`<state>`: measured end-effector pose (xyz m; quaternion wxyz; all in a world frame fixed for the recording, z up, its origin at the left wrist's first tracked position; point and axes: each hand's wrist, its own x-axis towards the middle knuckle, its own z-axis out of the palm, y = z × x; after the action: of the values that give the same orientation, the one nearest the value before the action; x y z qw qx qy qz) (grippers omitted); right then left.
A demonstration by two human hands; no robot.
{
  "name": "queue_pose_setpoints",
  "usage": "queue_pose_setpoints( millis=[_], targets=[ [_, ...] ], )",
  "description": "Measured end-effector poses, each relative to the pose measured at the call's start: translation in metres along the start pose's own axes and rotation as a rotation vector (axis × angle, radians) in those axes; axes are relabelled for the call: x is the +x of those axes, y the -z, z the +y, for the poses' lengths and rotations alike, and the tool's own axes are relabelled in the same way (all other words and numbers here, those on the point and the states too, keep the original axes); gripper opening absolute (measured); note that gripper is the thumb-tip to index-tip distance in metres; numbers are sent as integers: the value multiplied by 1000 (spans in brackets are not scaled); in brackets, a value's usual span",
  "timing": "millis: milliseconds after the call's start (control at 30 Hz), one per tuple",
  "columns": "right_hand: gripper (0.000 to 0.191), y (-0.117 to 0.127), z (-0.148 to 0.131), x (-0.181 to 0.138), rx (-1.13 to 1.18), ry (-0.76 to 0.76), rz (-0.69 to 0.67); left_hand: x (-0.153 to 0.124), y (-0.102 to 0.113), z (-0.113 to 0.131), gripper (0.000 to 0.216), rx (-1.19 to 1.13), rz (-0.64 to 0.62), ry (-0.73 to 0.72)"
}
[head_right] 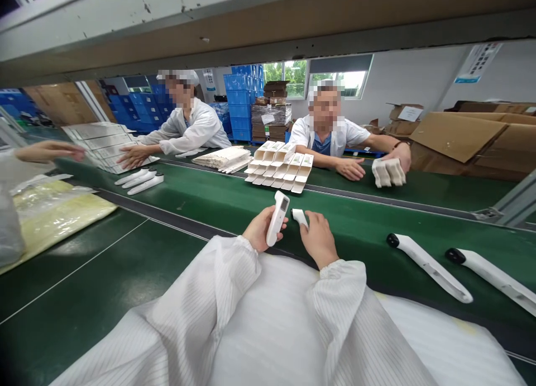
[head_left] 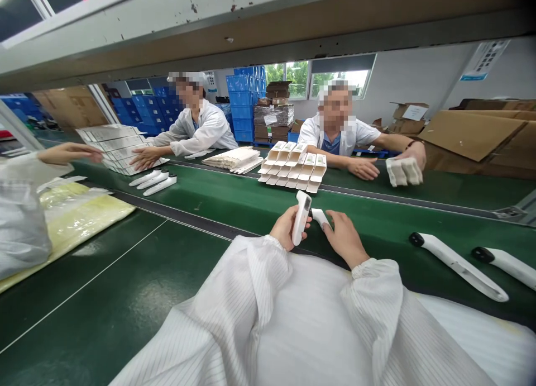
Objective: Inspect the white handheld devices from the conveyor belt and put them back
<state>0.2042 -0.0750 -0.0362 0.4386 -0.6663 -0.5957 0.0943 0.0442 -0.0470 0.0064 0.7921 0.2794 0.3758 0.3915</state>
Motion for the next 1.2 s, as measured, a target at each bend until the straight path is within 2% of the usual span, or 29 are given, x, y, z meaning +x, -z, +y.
queue_pose_setpoints(
  millis=[33,100,200,267,367,500,667,733,800,867,933,1033,1133,1200],
  targets=[
    [31,0,-5,-1,58,38,11,-1,-2,-2,24,-2,19,-8],
    [33,-1,-16,-4,255,47,-59,-2,-5,-4,13,-21,11,-56],
    [38,-3,-33,-8,636,-102,-249,-4,-7,-7,17,-55,-59,-134],
    [40,-2,-39,-11,822,-213,-320,-5,-8,-7,17,-68,-59,-141],
    [36,3,-42,-13,960,-300,-361,-3,-6,-5,12,-83,1,-123],
    [29,7,-39,-12,1011,-350,-384,0,-1,-1,13,-67,70,-78],
    [22,3,-35,-12,954,-410,-438,3,7,3,14,-47,120,-115],
    [23,0,-31,-11,838,-433,-449,3,8,4,15,-40,125,-125],
    [22,-4,-25,-10,624,-406,-428,3,8,4,16,-27,125,-134],
    [20,-8,-19,-8,387,-325,-387,3,7,3,18,-17,124,-150],
    [26,-10,-16,-7,194,-234,-328,3,8,3,19,-10,122,-164],
    [35,-8,-19,-9,25,-77,-183,3,8,2,21,10,117,-183],
    [28,-2,-35,-15,8,124,-72,3,8,1,22,74,121,-241],
    [21,3,-49,-20,120,157,-136,3,7,1,21,146,136,-299]
  ],
)
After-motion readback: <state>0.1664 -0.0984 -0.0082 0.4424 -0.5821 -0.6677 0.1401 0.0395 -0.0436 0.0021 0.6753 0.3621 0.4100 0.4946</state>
